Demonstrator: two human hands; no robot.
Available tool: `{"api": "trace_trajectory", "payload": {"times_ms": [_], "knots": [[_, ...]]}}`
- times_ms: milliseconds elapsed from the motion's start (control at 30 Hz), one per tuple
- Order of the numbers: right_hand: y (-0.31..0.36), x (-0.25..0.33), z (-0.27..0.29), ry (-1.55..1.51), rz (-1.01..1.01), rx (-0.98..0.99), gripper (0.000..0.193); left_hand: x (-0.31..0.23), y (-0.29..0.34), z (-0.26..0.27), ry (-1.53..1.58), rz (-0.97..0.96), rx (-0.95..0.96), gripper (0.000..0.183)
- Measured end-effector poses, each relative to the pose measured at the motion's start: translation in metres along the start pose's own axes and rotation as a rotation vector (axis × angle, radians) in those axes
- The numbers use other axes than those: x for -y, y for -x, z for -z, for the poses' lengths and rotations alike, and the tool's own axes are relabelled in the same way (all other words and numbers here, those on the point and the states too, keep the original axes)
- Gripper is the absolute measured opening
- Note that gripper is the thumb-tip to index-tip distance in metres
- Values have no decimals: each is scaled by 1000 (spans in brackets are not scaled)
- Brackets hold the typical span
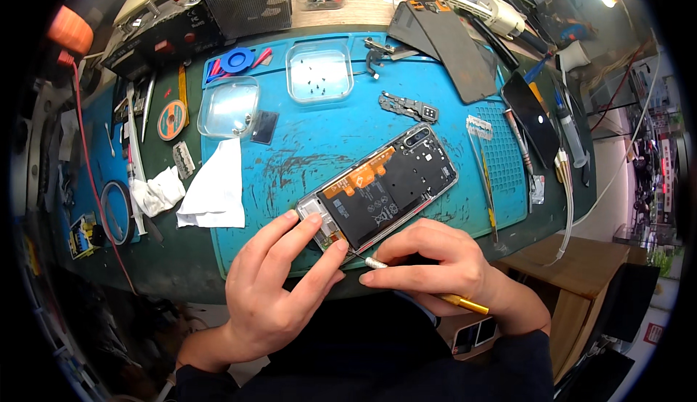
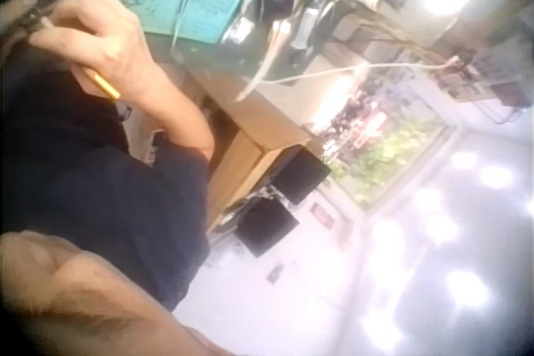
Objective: The person disassembles a smartphone by prying open the casing and removing the back cover. They then use a screwdriver and tweezers to remove screws and disconnect internal components, including the battery and camera module, placing them on the workbench.
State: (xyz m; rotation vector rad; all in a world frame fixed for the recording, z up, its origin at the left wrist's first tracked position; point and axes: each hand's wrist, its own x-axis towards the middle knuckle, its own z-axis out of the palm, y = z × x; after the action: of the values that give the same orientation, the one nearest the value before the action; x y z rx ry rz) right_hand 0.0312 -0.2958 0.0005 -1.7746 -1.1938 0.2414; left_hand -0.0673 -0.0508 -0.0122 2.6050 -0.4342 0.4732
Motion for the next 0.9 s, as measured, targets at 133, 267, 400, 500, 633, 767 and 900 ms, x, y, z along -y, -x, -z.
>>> {"api": "trace_trajectory", "payload": {"times_ms": [133, 267, 400, 500, 633, 767, 900], "knots": [[0, 0, 1, -13, -1, 5, 43, 7, -4, 11, -13, -54, 80, 46], [3, -2, -4, -8, -1, -44, 43, 14, -10, 15, 6, -90, 122, 48], [5, -6, -5, 31, 42, -29, 38, 17, -11, 17, 22, -99, 136, 52], [6, -7, -5, 54, 82, -14, 35, 17, -10, 16, 31, -94, 135, 53], [5, -6, -5, 43, 105, -17, 34, 18, -9, 15, 33, -102, 135, 54], [7, -6, -7, 29, 84, -49, 35, 17, -11, 16, 26, -100, 143, 53], [9, -7, -8, 21, 78, -76, 37, 18, -9, 15, 29, -98, 133, 53]]}}
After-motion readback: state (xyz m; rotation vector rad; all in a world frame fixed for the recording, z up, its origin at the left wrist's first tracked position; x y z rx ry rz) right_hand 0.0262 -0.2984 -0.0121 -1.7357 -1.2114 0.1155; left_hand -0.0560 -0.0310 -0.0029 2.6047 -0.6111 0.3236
